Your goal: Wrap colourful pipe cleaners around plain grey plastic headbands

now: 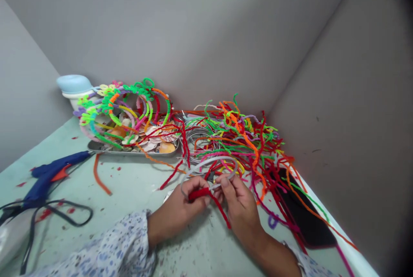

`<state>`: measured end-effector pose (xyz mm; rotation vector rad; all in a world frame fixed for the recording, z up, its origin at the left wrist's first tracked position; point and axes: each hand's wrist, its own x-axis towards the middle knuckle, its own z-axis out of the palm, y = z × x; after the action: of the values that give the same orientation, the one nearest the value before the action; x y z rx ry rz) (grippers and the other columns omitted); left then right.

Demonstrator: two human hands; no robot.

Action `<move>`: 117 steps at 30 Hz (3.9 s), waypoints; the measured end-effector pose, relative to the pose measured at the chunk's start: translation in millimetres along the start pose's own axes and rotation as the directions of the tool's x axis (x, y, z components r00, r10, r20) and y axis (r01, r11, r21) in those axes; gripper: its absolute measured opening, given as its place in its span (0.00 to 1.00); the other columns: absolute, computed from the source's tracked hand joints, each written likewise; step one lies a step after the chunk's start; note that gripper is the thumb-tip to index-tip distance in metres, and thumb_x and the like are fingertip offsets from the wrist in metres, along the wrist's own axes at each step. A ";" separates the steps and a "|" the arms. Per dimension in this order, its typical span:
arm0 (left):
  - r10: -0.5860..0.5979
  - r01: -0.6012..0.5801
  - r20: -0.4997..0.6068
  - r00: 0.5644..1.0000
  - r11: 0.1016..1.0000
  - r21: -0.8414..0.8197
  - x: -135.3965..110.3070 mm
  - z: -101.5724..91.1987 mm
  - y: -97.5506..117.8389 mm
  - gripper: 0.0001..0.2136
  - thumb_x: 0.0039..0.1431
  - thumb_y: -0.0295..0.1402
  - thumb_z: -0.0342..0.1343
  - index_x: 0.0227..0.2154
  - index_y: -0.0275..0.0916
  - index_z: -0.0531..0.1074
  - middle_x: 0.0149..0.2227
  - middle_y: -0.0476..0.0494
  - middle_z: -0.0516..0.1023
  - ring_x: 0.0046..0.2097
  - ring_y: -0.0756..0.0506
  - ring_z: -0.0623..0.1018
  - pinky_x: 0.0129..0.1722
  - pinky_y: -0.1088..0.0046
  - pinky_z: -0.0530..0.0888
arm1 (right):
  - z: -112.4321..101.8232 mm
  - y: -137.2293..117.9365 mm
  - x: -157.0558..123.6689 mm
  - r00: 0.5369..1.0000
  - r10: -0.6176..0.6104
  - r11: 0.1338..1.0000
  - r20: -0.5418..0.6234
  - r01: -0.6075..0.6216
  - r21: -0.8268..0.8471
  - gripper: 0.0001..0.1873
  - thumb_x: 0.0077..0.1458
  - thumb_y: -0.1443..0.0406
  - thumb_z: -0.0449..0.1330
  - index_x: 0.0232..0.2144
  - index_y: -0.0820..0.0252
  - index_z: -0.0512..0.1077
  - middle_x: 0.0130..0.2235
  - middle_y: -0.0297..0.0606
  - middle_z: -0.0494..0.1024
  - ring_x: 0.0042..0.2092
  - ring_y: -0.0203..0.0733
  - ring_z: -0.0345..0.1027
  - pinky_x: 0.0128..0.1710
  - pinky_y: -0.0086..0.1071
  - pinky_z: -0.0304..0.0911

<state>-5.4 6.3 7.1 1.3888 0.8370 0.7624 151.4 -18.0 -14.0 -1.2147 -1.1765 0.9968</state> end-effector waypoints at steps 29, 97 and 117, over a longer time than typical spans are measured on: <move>0.088 -0.053 -0.241 0.967 0.988 0.146 0.6 2.5 -1.3 0.03 0.54 0.31 0.58 0.28 0.37 0.70 0.27 0.50 0.74 0.30 0.50 0.71 0.30 0.77 0.66 | 0.7 6.9 2.8 0.997 0.059 0.997 0.058 -0.062 0.055 0.12 0.61 0.56 0.54 0.35 0.57 0.71 0.24 0.33 0.73 0.27 0.38 0.67 0.27 0.29 0.63; 0.008 0.009 -0.323 0.946 0.999 0.051 2.9 1.6 0.7 0.07 0.57 0.36 0.55 0.29 0.38 0.68 0.25 0.52 0.67 0.26 0.52 0.65 0.26 0.77 0.62 | -1.3 1.5 -5.1 0.997 -0.058 0.992 0.051 0.064 -0.108 0.11 0.63 0.59 0.52 0.38 0.57 0.71 0.26 0.32 0.74 0.28 0.36 0.69 0.29 0.28 0.65; 0.314 -0.188 -0.296 0.902 0.904 0.384 0.9 2.0 -7.3 0.03 0.55 0.30 0.60 0.32 0.39 0.77 0.31 0.45 0.76 0.36 0.47 0.74 0.36 0.72 0.69 | -1.6 -1.6 0.8 1.000 -0.005 0.996 0.012 0.006 -0.087 0.14 0.61 0.56 0.53 0.36 0.59 0.71 0.25 0.32 0.73 0.27 0.36 0.67 0.27 0.27 0.62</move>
<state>-3.4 5.7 -0.2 1.7300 1.1225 1.1318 153.1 -17.6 -12.3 -1.2746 -1.2427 0.9587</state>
